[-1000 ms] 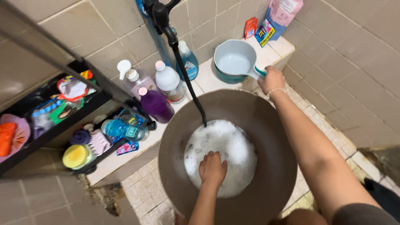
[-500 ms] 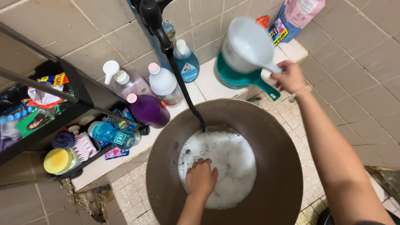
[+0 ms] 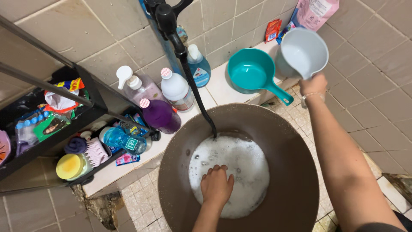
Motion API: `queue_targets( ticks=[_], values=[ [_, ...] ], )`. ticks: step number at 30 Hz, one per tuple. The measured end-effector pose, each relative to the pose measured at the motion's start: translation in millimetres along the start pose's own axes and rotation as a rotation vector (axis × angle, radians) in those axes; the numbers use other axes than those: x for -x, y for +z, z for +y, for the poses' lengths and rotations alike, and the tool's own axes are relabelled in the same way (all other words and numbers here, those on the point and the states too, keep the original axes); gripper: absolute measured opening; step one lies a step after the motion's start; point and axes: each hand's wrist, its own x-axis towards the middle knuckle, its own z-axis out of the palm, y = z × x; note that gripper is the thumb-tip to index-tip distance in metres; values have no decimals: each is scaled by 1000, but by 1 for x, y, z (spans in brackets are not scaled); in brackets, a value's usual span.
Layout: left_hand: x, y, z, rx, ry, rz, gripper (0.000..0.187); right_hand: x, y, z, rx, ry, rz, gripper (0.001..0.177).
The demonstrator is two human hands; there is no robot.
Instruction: The person opens a detergent packet into a tub of water, mixes the soapy water, and washes clothes by hand by scrubbing and wringing them out.
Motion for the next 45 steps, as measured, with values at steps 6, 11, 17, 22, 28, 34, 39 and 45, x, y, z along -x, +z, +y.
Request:
queue_targets(
  ticks=[6, 11, 17, 22, 28, 34, 39, 45],
  values=[
    [1, 0, 1, 2, -3, -14, 35, -2, 48, 28, -418, 47, -325, 61],
    [2, 2, 2, -30, 1, -11, 33, 6, 30, 46, -508, -212, -263, 68],
    [5, 7, 0, 120, 233, 99, 37, 128, -122, 112, -239, -233, 24, 58],
    [32, 17, 32, 470, 598, 144, 41, 293, -246, 219, -205, 186, 4, 45],
    [83, 69, 136, 687, 695, -157, 35, 462, -329, 331, 103, 144, 139, 51],
    [80, 196, 226, 719, 842, -427, 26, 543, -299, 419, -57, 601, -212, 31],
    [72, 291, 236, 763, 772, -580, 25, 553, -230, 456, -16, 391, -401, 25],
    [82, 326, 232, 488, 816, -712, 39, 524, -181, 464, -34, 939, -18, 32]
  ],
)
